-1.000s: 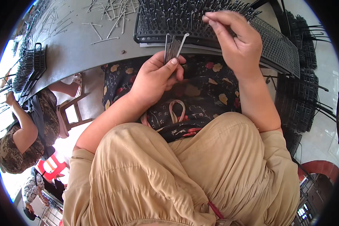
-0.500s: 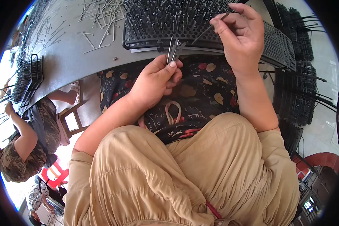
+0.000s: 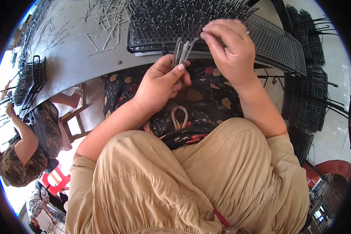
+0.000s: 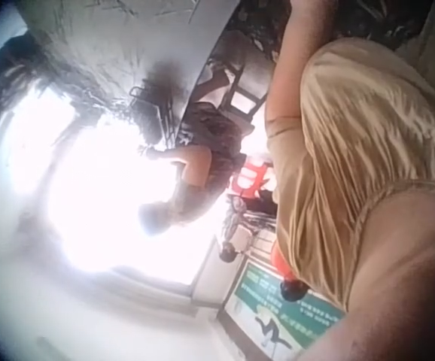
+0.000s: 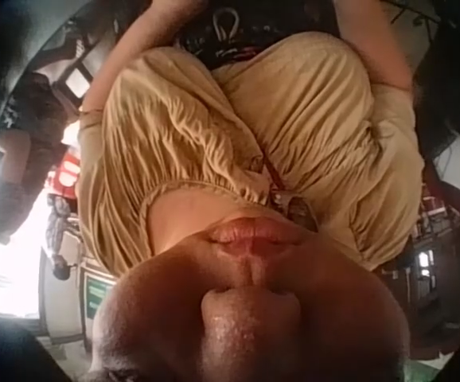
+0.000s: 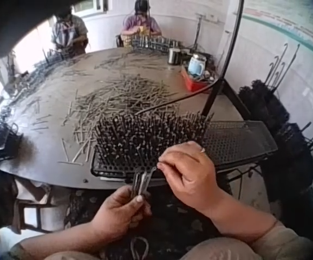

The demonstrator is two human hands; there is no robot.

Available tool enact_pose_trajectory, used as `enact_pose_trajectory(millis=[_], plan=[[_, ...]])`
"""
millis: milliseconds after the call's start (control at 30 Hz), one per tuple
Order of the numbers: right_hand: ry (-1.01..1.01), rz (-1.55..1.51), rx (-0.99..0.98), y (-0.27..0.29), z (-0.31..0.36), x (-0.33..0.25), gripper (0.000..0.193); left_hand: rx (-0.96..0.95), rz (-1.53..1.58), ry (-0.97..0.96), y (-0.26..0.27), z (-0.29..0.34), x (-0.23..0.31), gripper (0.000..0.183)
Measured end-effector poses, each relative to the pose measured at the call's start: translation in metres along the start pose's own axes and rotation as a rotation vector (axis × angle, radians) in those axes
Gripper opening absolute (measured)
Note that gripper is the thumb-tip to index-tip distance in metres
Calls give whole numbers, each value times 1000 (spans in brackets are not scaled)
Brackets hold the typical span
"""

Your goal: Sorting and placing small metal rods into a perforated metal grid.

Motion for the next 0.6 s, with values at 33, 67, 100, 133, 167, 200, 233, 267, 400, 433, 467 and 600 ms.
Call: enact_pose_trajectory(millis=[33, 67, 100, 133, 167, 200, 233, 267, 400, 433, 467, 600], plan=[[0, -1, 0, -2, 2, -7, 20, 12, 24, -30, 1, 0, 2, 15], [-208, -93, 14, -6, 5, -2, 25, 22, 51, -60, 2, 0, 4, 14], [-417, -185, 28, -10, 11, 8, 29, 21, 52, -60, 3, -2, 3, 14], [-140, -58, -61, -9, 0, -2, 34, 9, 49, -42, 0, -2, 2, 14], [-141, -56, -59, -10, -7, 3, 34, 1, 46, -23, -2, -2, 1, 15], [-19, 23, -64, -14, -16, -5, 34, -1, 43, -21, -3, -2, 0, 15], [103, 104, -72, -19, -25, -17, 33, -8, 48, 4, -3, -3, -3, 15], [56, 24, -104, -26, -40, -24, 36, -7, 56, 28, -2, -2, -7, 16], [-68, 128, -160, -34, -39, -9, 18, 10, 65, 20, 2, 2, -7, 17], [225, -31, 29, -26, -23, 1, 18, -3, 50, -3, 0, 1, -4, 17], [519, -211, 213, -14, -15, -13, 19, 2, 44, -26, 1, 3, -3, 17], [672, -322, 340, 1, 11, -1, 26, -20, -13, -59, -3, 3, 4, 17]])
Point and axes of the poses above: each hand's wrist, its own z-axis away from the middle knuckle, its own y-axis out of the back of the hand, x = y × z, the point moved 9 cm from there along -z, towards the middle knuckle, and after that the axes turned 14 degrees about -z, right-handed, at the moved point
